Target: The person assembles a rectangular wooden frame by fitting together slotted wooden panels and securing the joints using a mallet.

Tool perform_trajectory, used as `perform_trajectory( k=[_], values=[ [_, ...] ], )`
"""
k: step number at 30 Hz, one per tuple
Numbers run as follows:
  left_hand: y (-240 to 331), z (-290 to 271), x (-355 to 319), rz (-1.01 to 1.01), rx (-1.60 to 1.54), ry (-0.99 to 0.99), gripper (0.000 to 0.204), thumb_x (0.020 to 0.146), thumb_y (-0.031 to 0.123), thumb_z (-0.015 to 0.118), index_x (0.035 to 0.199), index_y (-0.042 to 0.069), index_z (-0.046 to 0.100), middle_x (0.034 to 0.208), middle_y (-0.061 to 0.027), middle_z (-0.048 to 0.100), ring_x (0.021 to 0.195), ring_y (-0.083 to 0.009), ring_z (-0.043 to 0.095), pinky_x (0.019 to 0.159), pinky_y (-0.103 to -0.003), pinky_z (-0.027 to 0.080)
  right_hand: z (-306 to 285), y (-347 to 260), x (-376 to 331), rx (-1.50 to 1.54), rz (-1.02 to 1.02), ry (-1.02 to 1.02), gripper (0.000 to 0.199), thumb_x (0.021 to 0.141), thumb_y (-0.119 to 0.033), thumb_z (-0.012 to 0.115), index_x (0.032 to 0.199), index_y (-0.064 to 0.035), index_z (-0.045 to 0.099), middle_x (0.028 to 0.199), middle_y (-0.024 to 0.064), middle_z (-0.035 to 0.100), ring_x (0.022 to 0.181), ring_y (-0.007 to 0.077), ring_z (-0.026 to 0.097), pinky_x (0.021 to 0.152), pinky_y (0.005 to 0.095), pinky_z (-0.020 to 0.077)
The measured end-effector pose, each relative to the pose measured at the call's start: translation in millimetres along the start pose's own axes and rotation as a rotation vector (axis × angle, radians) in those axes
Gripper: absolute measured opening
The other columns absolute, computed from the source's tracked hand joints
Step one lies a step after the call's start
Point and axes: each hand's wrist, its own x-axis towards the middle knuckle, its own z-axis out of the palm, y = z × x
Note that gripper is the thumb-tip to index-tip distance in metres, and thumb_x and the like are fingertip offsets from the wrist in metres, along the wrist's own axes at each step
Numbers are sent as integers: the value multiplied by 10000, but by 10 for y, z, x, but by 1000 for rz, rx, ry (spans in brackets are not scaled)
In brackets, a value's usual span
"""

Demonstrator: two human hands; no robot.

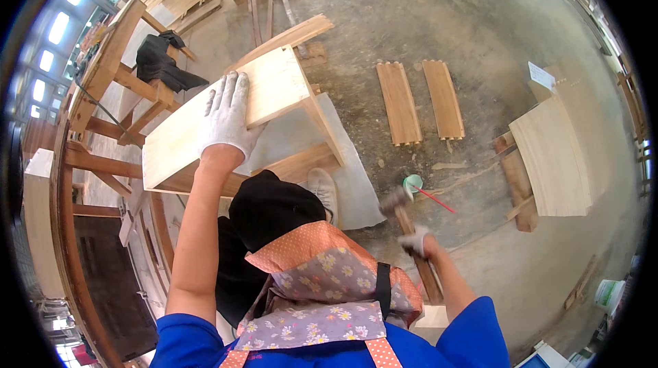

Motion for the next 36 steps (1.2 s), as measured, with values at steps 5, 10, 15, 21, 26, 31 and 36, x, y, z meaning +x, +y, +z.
perform_trajectory(
  k=[5, 10, 15, 21, 26, 31, 36],
  values=[
    [-27, -44, -24, -23, 0, -15, 747, 862, 366, 622, 1456, 50, 298, 1516, -146, 297, 1418, -277, 248, 1171, -383, 201, -46, -2211, -687, 255, -480, 94, 424, 820, -265, 688, 1133, -31, 525, 724, 43, 572, 585, 127, 564, 512, 303, 479],
    [-40, -14, -42, -32, -18, -25, 735, 875, 358, 606, 1465, 60, 284, 1527, -135, 279, 1421, -270, 242, 1174, -376, 195, 64, -3595, -1396, -344, -732, 518, 486, 839, -284, 683, 1239, -64, 514, 750, 55, 603, 605, 97, 558, 525, 285, 479],
    [29, -4, -26, -20, -25, -1, 750, 860, 339, 615, 1469, 64, 274, 1531, -138, 272, 1424, -265, 239, 1176, -372, 191, 96, -3864, -1237, -1002, -708, 846, 455, 877, -290, 613, 1252, -75, 472, 842, 149, 633, 668, 218, 621, 590, 342, 507],
    [45, -81, -61, -45, -80, -44, 752, 852, 313, 618, 1469, 62, 270, 1534, -139, 264, 1430, -262, 226, 1179, -375, 183, 120, -4147, -1666, -805, -664, 723, 455, 876, -323, 599, 1211, -39, 478, 865, 189, 645, 722, 266, 641, 672, 376, 513],
    [69, -16, -45, -44, -113, -33, 751, 853, 297, 629, 1464, 45, 272, 1534, -138, 263, 1429, -264, 225, 1180, -377, 180, 90, -3995, -1568, -1027, -598, 681, 408, 862, -319, 619, 1125, -33, 496, 748, 117, 588, 567, 166, 565, 536, 332, 478],
    [37, -27, -32, -46, -111, -4, 705, 878, 292, 579, 1464, 44, 275, 1535, -134, 264, 1431, -261, 220, 1180, -376, 174, 205, -3756, -1641, -799, -805, 843, 358, 853, -266, 622, 1116, -54, 504, 721, 98, 576, 557, 152, 544, 511, 326, 463],
    [15, -31, -66, -50, -78, -32, 662, 909, 331, 506, 1467, 56, 280, 1535, -125, 270, 1433, -251, 220, 1180, -378, 164, 188, -3883, -1847, -694, -537, 552, 389, 844, -298, 684, 1084, -30, 537, 698, 57, 560, 538, 117, 531, 472, 291, 447]
  ],
)
